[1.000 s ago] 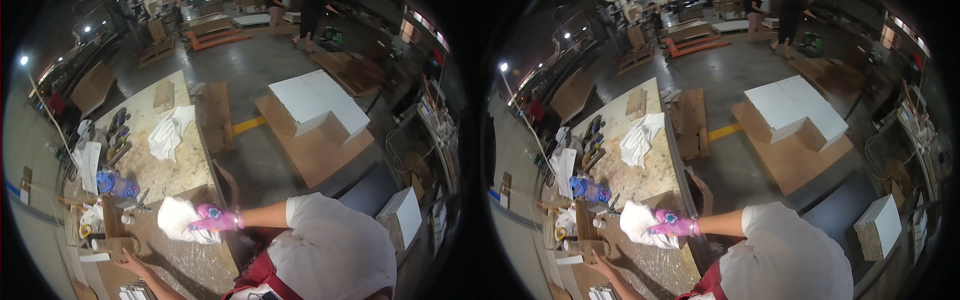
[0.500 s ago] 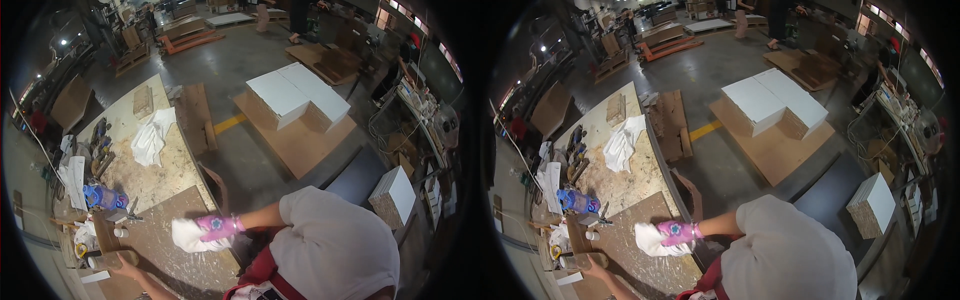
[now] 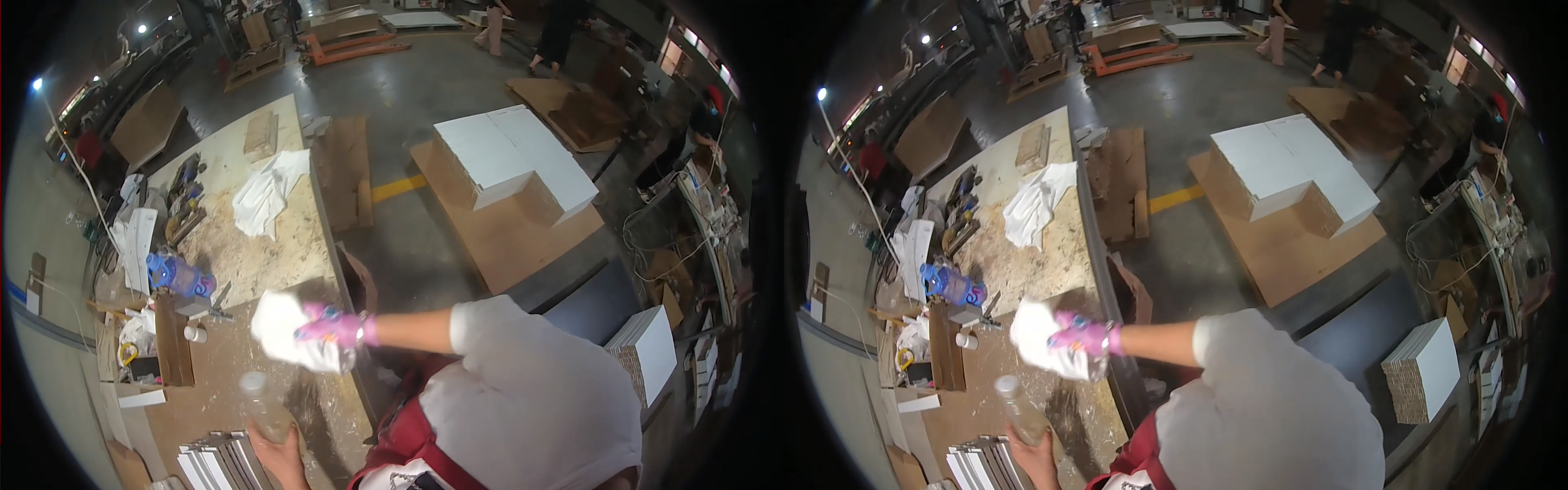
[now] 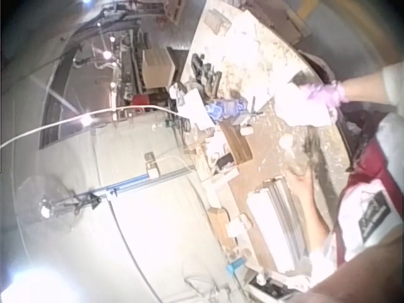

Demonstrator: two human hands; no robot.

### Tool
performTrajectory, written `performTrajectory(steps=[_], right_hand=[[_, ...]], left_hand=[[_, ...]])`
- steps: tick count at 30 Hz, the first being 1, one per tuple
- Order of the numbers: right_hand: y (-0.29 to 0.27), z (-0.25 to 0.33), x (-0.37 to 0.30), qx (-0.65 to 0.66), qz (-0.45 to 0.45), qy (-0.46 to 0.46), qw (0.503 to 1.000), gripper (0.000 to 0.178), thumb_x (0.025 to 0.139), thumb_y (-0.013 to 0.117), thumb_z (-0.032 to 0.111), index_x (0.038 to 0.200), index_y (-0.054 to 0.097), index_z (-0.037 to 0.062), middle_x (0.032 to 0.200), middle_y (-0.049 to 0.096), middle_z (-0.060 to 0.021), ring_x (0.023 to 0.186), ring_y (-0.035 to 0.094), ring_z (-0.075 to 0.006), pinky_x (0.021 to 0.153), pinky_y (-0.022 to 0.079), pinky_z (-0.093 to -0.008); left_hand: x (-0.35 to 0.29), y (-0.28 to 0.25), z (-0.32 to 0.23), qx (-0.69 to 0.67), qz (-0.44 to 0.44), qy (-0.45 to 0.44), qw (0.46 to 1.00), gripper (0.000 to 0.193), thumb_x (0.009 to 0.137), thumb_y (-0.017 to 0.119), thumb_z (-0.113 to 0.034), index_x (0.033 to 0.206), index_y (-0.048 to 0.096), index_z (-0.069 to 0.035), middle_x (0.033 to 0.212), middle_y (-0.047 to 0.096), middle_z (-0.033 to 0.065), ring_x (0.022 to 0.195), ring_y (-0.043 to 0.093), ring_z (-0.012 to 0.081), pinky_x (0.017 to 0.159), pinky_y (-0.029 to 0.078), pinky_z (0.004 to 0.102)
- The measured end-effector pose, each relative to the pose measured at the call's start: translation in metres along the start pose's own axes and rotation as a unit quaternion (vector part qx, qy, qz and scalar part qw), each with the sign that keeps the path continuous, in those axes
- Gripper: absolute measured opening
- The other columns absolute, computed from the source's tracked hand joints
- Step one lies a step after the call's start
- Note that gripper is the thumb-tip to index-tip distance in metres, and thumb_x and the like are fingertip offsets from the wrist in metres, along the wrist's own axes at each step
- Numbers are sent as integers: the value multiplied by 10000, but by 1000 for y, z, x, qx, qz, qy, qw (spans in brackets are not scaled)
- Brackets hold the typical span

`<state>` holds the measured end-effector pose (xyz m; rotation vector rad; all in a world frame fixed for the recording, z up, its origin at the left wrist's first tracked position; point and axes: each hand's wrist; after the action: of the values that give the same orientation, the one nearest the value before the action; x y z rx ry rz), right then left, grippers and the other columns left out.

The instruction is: The person wipes down white furniture components with a cloth, uses a spray tool to clean the items, and stacks them on a workbench.

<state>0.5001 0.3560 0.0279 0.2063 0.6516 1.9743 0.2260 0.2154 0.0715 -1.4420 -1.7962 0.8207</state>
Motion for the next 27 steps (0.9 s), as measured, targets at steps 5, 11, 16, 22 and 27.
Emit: performTrajectory(steps=[5, 11, 16, 22, 27], right_hand=[[28, -14, -8, -217, 229, -136, 939, 414, 941, 505, 266, 1277, 467, 28, 1306, 480, -137, 1167, 479, -279, 1067, 293, -374], [7, -39, -5, -348, 291, -252, 855, 343, 985, 392, 208, 1293, 495, 97, 1308, 458, -181, 1244, 387, -338, 1081, 244, -443], [7, -37, 9, -93, 172, -23, 980, 268, 896, 530, 170, 1104, 570, 6, 1065, 606, -66, 931, 586, -181, 839, 465, -326], [22, -38, 7, 194, 84, 160, 964, 309, 922, 509, 168, 1194, 507, 21, 1123, 599, -86, 1037, 588, -166, 889, 480, -301], [16, -32, 3, 125, 112, 143, 975, 356, 941, 481, 172, 1269, 451, 38, 1146, 581, -80, 1033, 587, -161, 903, 470, -304]], left_hand=[[-21, 6, -37, 107, 45, 67, 991, 778, 715, 742, -259, 1345, 381, 19, 1332, 421, 251, 1243, 400, 362, 1037, 315, 429], [-34, -13, -42, 96, 89, -12, 991, 820, 670, 768, -285, 1332, 394, 20, 1274, 479, 264, 1207, 438, 390, 1018, 347, 434], [3, -17, -35, 229, 168, -39, 958, 755, 660, 758, -297, 1298, 429, -61, 1116, 583, 226, 949, 589, 399, 795, 488, 450], [10, -34, -41, 312, 182, 25, 932, 688, 678, 747, -286, 1281, 470, -107, 979, 596, 178, 847, 614, 349, 730, 505, 426], [27, -33, -40, 309, 162, 49, 936, 688, 677, 744, -280, 1289, 472, -123, 939, 592, 167, 816, 619, 342, 716, 509, 416]])
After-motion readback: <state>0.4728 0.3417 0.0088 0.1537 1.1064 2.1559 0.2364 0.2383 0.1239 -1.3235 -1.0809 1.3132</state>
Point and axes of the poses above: each hand's wrist, its own x-axis towards the middle knuckle, its own y-axis out of the palm, z = x × y
